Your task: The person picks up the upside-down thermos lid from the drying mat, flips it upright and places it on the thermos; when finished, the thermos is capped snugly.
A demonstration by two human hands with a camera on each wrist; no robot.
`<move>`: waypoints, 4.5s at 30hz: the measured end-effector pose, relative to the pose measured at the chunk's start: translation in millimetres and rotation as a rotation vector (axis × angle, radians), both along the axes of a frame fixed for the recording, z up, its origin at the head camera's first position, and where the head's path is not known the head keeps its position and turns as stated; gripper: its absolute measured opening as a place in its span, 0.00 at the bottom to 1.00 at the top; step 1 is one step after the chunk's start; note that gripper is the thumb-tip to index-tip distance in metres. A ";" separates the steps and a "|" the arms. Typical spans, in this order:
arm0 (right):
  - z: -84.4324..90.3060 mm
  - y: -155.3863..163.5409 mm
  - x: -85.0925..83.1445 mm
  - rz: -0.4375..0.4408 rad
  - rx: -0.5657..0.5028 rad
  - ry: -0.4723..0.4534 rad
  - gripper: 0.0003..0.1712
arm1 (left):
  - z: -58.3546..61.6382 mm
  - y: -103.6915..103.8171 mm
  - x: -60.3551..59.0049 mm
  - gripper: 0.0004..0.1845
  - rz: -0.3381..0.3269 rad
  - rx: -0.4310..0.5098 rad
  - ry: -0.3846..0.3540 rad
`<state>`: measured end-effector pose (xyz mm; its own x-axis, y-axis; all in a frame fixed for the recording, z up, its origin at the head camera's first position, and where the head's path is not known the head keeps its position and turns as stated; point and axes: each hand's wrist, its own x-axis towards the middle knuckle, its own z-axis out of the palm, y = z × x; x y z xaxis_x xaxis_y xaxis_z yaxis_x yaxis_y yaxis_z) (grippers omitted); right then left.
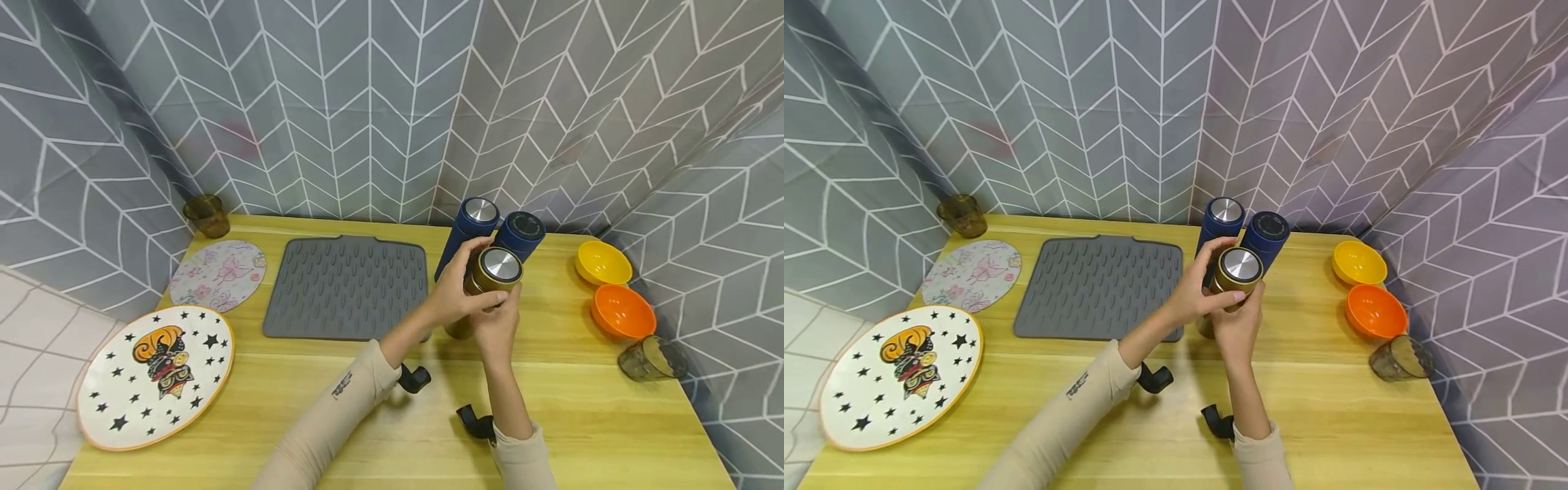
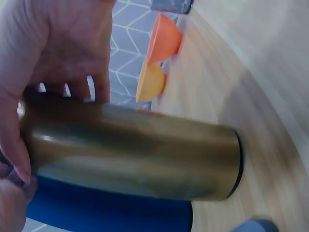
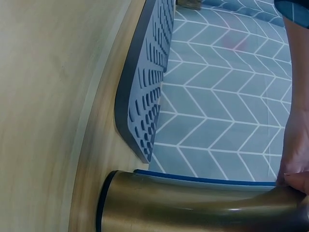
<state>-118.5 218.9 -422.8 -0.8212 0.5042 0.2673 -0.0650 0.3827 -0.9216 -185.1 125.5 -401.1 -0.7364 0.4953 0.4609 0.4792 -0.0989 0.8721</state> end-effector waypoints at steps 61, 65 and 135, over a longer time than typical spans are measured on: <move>0.4 -0.4 0.3 0.004 -0.038 -0.005 0.36 | 0.3 1.9 -0.3 0.45 -0.069 0.062 -0.044; 0.2 -0.5 1.2 0.000 -0.047 -0.010 0.37 | 0.2 0.9 0.1 0.40 -0.071 0.060 -0.060; 21.4 66.3 5.9 -0.253 -0.086 -0.014 0.50 | -33.0 -92.5 20.8 0.41 -0.030 -0.107 -0.131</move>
